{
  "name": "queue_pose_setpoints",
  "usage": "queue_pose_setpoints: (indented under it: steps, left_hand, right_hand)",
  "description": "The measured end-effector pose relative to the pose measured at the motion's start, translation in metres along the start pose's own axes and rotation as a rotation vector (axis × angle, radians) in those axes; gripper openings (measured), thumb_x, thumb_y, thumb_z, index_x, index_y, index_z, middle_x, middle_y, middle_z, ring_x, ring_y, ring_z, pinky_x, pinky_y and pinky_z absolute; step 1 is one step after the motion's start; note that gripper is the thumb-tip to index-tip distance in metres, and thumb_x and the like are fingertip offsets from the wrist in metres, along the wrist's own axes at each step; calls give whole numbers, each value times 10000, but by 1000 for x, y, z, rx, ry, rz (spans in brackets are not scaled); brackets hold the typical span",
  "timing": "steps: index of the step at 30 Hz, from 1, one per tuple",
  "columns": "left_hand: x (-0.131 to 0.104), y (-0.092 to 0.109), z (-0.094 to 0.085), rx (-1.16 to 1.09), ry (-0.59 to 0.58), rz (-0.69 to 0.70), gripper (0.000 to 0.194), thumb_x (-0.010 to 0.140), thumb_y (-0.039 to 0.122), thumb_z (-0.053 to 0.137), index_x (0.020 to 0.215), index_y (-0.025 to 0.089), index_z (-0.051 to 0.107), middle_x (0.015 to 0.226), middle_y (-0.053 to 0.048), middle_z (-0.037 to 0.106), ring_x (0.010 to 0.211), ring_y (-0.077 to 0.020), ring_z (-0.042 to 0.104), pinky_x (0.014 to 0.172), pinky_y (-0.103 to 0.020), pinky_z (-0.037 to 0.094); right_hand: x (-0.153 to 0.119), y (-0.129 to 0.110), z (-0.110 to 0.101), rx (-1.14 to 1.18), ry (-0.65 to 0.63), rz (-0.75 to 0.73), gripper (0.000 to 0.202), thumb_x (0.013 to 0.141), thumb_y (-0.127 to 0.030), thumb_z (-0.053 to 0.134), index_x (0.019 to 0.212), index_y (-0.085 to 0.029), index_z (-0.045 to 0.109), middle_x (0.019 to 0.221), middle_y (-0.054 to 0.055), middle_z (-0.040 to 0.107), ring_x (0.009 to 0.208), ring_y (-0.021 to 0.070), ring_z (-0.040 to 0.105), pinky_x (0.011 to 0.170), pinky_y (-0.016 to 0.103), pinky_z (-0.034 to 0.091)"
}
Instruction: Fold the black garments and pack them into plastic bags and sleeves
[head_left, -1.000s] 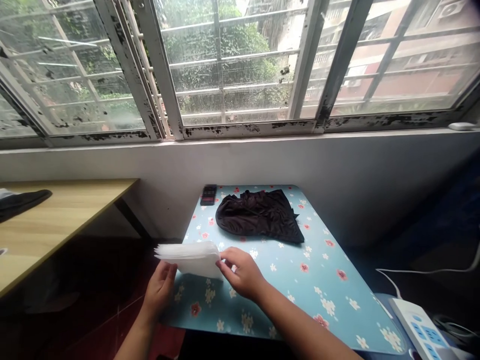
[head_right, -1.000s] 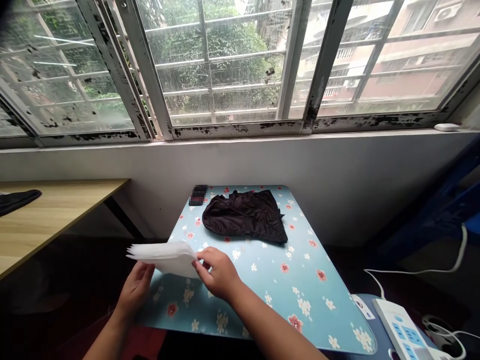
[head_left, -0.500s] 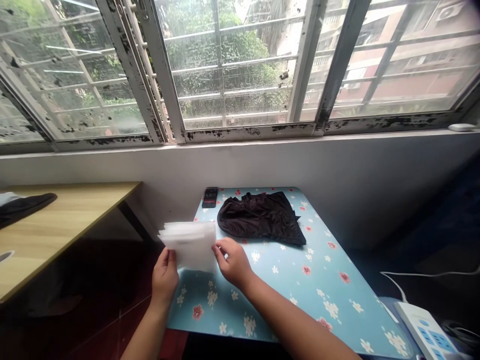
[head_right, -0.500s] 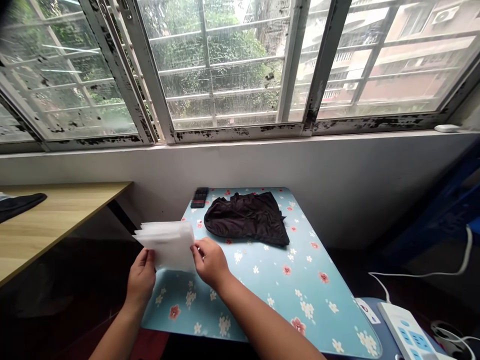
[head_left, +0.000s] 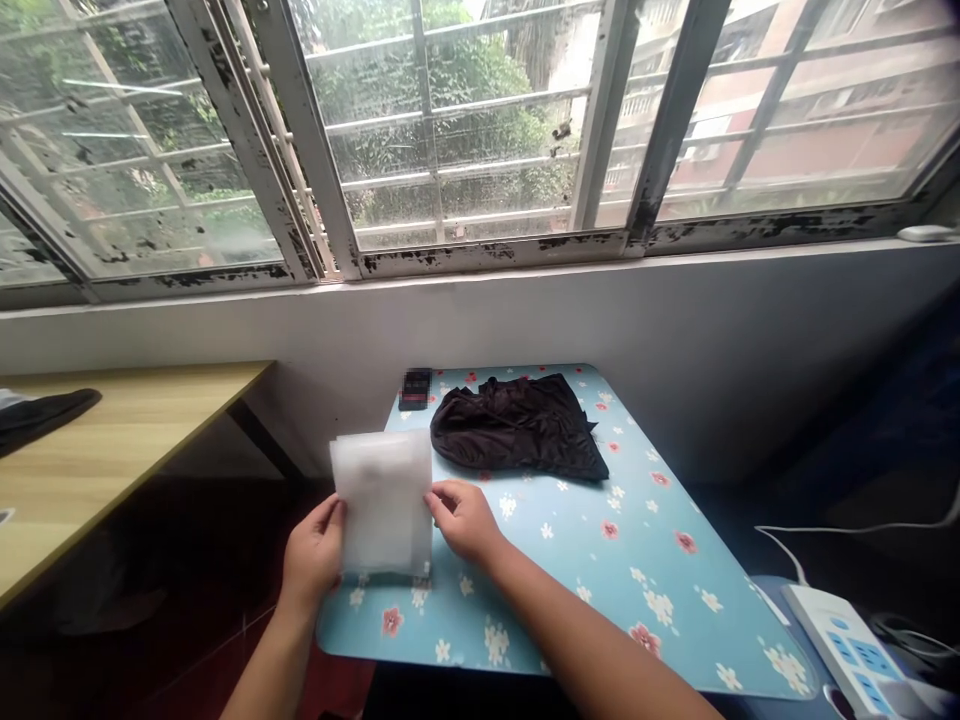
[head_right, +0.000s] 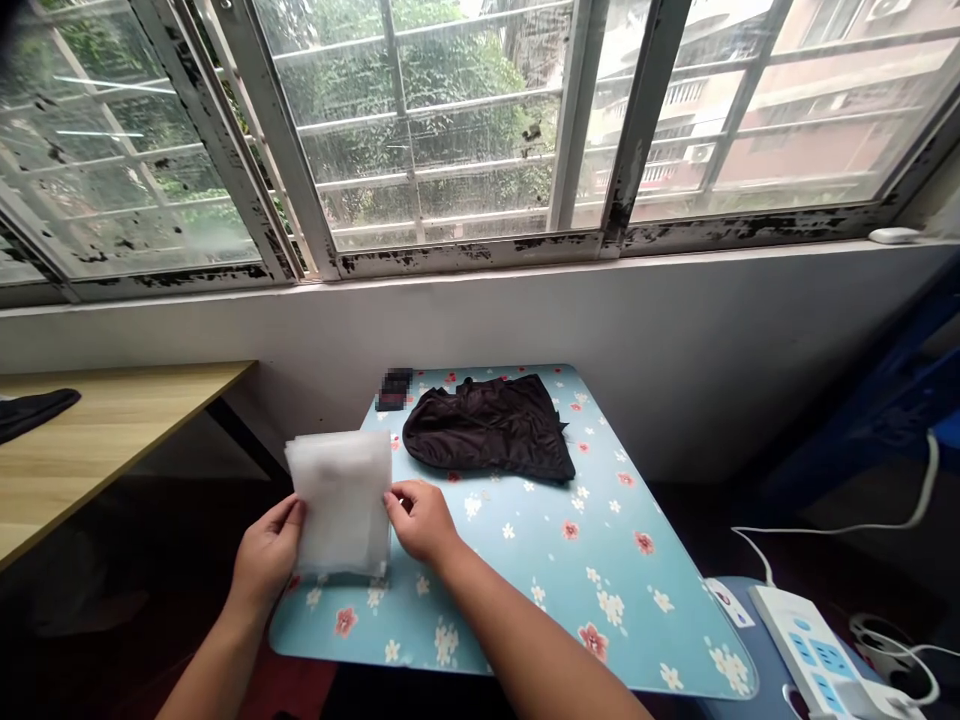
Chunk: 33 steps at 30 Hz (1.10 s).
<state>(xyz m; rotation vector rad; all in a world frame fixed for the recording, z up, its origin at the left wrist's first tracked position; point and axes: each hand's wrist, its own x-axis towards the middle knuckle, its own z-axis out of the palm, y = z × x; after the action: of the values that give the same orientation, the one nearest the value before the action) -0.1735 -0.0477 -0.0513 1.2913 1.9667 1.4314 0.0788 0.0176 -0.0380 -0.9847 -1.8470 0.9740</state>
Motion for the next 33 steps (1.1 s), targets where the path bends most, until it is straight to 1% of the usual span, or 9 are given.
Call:
queue_pose_setpoints:
  steps: [4,7,10,14,23,26,28,30,33]
  left_hand:
    - [8,-8,-3,145,-154,-40,497,852,457,619,1249,174,716,932,-94,794,855,-298,749,726,-355,584]
    - [7,-9,1,344,-185,-36,559,909,388,533,1439,216,563,801,-34,757,756,-266,728,684,-336,548]
    - [8,-7,6,466,-207,-24,495,943,330,470,1414,220,575,859,-52,751,828,-266,726,734,-335,536]
    - [22,-4,13,540,-214,-9,487,938,282,467,1400,199,599,1016,-107,765,939,-287,727,816,-352,539]
    - [45,-5,13,690,-245,72,466,981,358,429,1325,141,656,1168,-174,735,1094,-329,686,928,-404,523]
    - [42,7,14,739,-176,164,494,1004,440,394,1274,141,679,1187,-176,707,1123,-340,657,967,-430,506]
    - [40,24,21,672,-195,297,473,999,467,425,1260,166,681,1177,-146,703,1100,-317,657,970,-410,508]
    - [39,44,36,578,-272,445,422,991,458,478,1254,200,682,1175,-114,701,1076,-292,661,967,-388,511]
    - [42,68,70,496,-409,596,323,988,355,529,1246,250,693,1202,-84,692,1119,-274,646,1018,-382,485]
  right_hand:
    - [1,9,7,29,-65,145,267,906,-331,590,764,-170,749,618,-7,638,595,147,563,596,250,411]
    - [1,15,9,57,-101,239,323,900,-316,591,1126,-157,760,729,9,724,541,148,592,573,262,452]
    - [-2,16,10,67,-106,288,528,914,-302,562,1421,-154,593,956,60,782,538,142,625,579,273,496]
    - [-7,15,9,13,-84,267,584,838,-251,640,1415,-178,597,1165,98,755,631,142,645,703,292,530]
    - [-10,6,-2,-139,-61,116,444,856,-214,603,1295,-164,650,1197,111,688,664,120,637,763,294,544]
    - [-11,-3,-22,-228,-74,13,393,876,-262,605,1258,-198,672,1209,95,677,751,148,658,765,300,533]
    - [-9,-4,-47,-308,-83,-55,335,875,-279,617,1193,-229,709,1157,77,699,886,198,664,831,326,513]
    - [-7,3,-80,-394,-82,-95,261,866,-258,617,1094,-237,743,1064,73,720,990,243,645,890,360,484]
    - [-5,25,-138,-511,-60,-108,179,849,-230,611,951,-232,758,936,86,713,934,256,626,858,372,475]
